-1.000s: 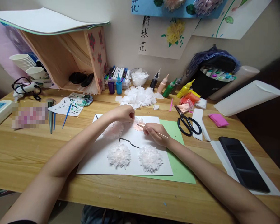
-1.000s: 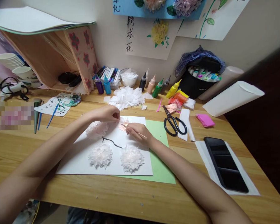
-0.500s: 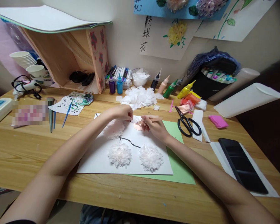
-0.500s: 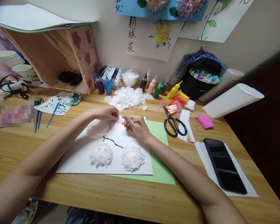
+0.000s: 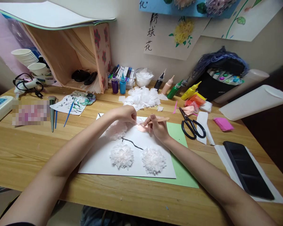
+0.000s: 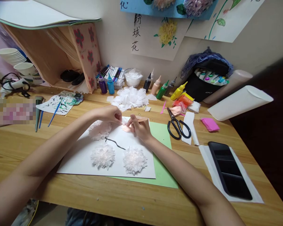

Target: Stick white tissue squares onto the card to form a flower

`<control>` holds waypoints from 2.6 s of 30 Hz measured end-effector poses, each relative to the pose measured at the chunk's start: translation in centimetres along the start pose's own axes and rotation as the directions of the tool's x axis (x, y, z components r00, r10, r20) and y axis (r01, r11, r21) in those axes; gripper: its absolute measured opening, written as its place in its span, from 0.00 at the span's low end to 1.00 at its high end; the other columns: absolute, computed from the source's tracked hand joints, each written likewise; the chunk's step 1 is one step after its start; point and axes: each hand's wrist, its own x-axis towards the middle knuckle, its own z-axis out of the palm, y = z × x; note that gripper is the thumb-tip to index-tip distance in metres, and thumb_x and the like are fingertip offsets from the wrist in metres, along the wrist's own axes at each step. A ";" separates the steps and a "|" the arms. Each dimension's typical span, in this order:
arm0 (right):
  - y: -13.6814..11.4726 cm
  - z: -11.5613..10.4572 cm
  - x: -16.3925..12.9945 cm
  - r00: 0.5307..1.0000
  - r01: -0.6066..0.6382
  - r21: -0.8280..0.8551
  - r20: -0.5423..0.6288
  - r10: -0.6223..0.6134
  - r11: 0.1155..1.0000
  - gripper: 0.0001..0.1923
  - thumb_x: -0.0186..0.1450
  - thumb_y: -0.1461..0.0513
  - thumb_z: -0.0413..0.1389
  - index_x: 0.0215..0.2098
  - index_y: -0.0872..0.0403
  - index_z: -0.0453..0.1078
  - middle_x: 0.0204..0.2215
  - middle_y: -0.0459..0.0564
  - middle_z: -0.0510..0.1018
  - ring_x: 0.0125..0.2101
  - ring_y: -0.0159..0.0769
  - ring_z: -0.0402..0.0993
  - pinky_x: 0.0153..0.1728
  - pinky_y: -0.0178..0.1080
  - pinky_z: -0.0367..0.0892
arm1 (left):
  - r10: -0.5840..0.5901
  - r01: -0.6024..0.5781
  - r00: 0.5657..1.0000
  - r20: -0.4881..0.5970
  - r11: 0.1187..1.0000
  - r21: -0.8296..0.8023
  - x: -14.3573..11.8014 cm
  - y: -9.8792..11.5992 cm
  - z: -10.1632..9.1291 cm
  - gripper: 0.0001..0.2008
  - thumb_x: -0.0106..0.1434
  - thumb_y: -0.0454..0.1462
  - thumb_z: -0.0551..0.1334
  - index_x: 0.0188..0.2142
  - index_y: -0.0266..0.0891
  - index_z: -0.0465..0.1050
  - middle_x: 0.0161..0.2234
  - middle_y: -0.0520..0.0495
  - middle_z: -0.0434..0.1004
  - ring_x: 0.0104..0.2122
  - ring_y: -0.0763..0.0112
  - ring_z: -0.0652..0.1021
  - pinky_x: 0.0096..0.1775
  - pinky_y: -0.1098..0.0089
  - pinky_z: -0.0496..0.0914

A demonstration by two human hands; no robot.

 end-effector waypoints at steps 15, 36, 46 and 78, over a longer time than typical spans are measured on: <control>0.1 0.0 -0.1 0.987 0.152 -0.223 0.083 -0.136 0.963 0.30 0.64 0.43 0.43 0.16 0.53 0.66 0.10 0.45 0.68 0.16 0.30 0.66 0.23 0.35 0.62 | -0.058 0.056 0.996 0.066 0.998 0.033 0.3 0.1 0.1 0.16 0.58 0.42 0.53 0.31 0.33 0.76 0.28 0.46 0.77 0.24 0.75 0.70 0.26 0.75 0.58; 0.3 0.2 -0.1 0.995 0.098 -0.147 0.043 -0.092 0.984 0.31 0.64 0.43 0.41 0.16 0.53 0.66 0.08 0.43 0.64 0.13 0.28 0.63 0.20 0.34 0.59 | -0.060 0.061 0.995 0.076 0.998 -0.005 0.8 0.0 0.5 0.14 0.55 0.41 0.55 0.34 0.33 0.74 0.31 0.46 0.76 0.28 0.73 0.70 0.27 0.76 0.60; 0.1 0.8 0.2 0.999 -0.021 -0.057 -0.026 0.020 0.998 0.31 0.62 0.41 0.42 0.15 0.54 0.64 0.09 0.44 0.65 0.12 0.27 0.63 0.17 0.33 0.58 | -0.058 0.060 0.996 0.072 0.998 -0.028 0.9 -0.2 0.8 0.14 0.53 0.41 0.56 0.33 0.33 0.74 0.28 0.47 0.75 0.26 0.73 0.69 0.27 0.74 0.59; 0.0 1.4 0.5 0.989 -0.046 0.008 -0.137 0.046 0.999 0.32 0.64 0.43 0.42 0.12 0.54 0.62 0.08 0.43 0.63 0.10 0.25 0.61 0.13 0.30 0.55 | -0.056 0.059 0.995 0.082 0.998 -0.035 0.8 0.2 1.0 0.12 0.52 0.41 0.57 0.30 0.33 0.72 0.26 0.48 0.73 0.24 0.75 0.67 0.25 0.74 0.57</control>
